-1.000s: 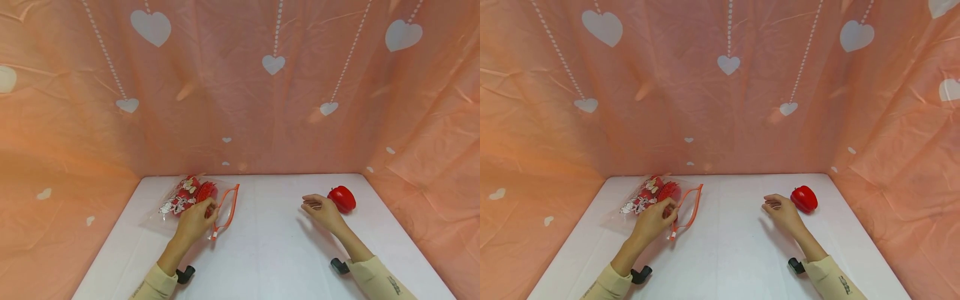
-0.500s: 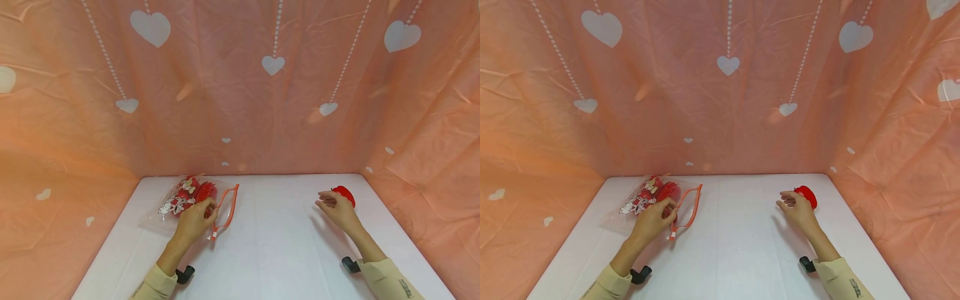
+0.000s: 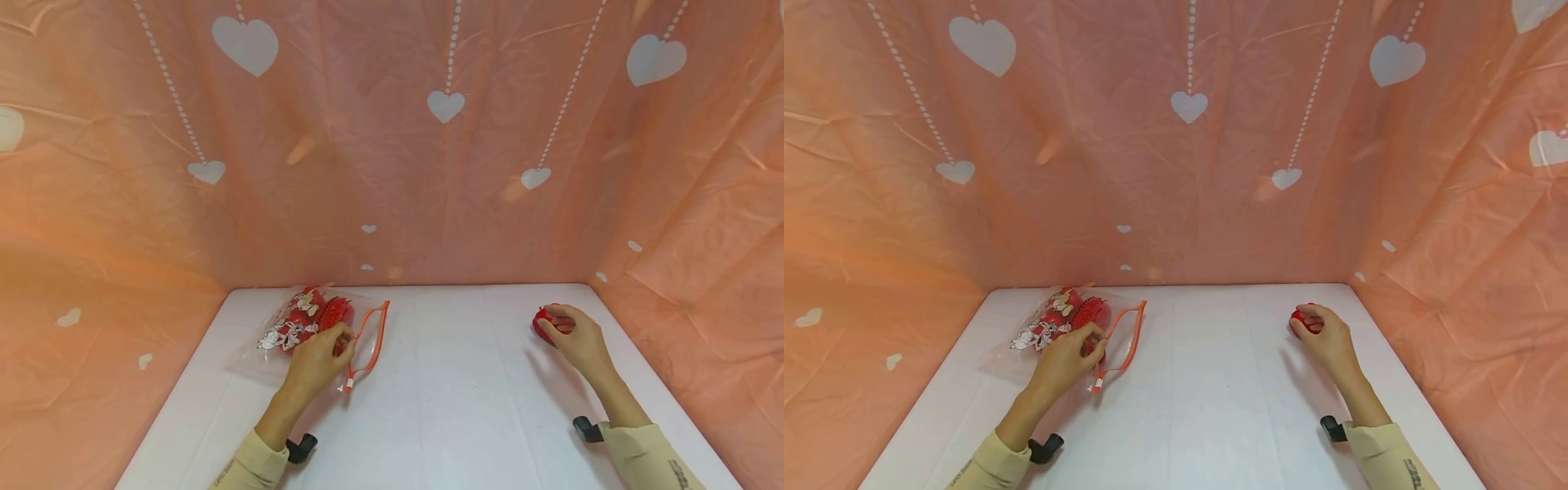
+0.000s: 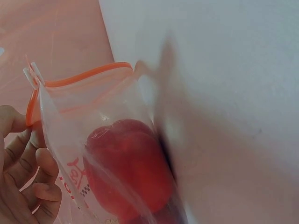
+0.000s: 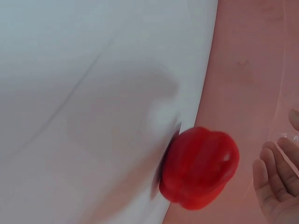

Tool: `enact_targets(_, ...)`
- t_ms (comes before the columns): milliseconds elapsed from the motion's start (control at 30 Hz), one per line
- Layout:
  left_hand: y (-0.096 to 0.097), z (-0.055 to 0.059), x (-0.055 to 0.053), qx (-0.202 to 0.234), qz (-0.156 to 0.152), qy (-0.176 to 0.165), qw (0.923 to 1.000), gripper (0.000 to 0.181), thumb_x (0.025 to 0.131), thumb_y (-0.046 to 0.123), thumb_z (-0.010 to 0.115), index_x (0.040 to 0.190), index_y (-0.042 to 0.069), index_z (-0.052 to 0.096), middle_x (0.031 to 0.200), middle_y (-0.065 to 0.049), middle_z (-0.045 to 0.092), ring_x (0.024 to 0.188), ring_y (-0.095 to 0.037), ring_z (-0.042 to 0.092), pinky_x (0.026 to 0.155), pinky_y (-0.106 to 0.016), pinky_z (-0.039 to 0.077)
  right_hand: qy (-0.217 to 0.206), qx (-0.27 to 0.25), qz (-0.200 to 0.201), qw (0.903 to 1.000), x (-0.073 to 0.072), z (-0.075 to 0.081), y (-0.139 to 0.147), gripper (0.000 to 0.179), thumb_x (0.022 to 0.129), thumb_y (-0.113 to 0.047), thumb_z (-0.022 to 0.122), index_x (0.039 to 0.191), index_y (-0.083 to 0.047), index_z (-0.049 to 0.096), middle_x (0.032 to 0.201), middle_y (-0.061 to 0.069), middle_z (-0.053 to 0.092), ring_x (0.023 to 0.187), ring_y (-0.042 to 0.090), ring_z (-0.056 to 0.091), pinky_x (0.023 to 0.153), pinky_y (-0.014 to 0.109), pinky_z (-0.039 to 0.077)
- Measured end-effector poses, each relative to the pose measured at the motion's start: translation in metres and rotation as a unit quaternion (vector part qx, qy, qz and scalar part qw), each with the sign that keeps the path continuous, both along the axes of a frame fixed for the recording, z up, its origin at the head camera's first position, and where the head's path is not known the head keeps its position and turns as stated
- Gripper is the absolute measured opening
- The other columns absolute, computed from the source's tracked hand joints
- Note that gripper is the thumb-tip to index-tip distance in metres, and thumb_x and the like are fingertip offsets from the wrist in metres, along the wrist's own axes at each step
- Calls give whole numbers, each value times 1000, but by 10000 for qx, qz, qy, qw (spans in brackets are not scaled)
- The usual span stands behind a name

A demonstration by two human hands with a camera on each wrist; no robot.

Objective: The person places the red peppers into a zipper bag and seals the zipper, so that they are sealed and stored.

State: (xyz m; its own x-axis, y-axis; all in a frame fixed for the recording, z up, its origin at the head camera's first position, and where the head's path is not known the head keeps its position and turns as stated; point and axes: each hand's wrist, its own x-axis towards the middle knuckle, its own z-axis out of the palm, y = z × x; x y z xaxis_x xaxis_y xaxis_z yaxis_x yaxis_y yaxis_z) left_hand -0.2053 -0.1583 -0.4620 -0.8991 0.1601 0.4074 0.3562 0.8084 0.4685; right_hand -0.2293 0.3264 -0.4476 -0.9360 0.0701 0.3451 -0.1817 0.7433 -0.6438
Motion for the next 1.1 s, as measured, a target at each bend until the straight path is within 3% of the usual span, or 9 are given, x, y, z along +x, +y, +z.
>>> enact_targets(100, 0, 0, 0, 5, 4, 37, 10000, 13, 92, 17, 83, 100, 18, 72, 85, 5, 74, 69, -12, 61, 62, -30, 51, -129, 50, -165, 9998, 1, 0, 5, 43, 101, -23, 75, 137, 0, 67, 123, 26, 70, 113, 44, 65, 93, 35, 59)
enact_targets(167, 0, 0, 0, -3, 10, 54, 10000, 13, 92, 17, 83, 100, 18, 72, 84, 4, 74, 68, -12, 61, 62, -31, 52, -210, 55, -241, 9995, 2, 0, 7, 46, 102, -25, 74, 139, 0, 65, 128, 28, 67, 118, 46, 61, 97, 55, 58)
enact_targets(233, 0, 0, 0, -24, 10, 65, 10000, 13, 93, 17, 83, 100, 18, 72, 85, 4, 75, 68, -12, 61, 62, -30, 51, -301, 30, -275, 9992, 2, -2, 10, 49, 103, -26, 73, 142, 1, 62, 132, 30, 63, 122, 49, 57, 98, 66, 55)
enact_targets(600, -1, -2, 0, -32, 40, 29, 10000, 13, 93, 18, 83, 100, 18, 72, 87, 4, 76, 67, -11, 61, 61, -28, 50, -1015, 101, -445, 9938, -1, -7, 22, 70, 101, -29, 74, 154, 7, 44, 147, 37, 44, 133, 56, 41, 98, 70, 53)
enact_targets(1100, -2, -1, 2, 1, 53, -25, 10000, 12, 93, 19, 82, 101, 18, 72, 87, 4, 76, 69, -12, 61, 61, -29, 50, -1655, 146, -442, 9851, -13, -13, 36, 85, 96, -27, 79, 155, 13, 33, 147, 40, 41, 131, 59, 41, 95, 65, 56)
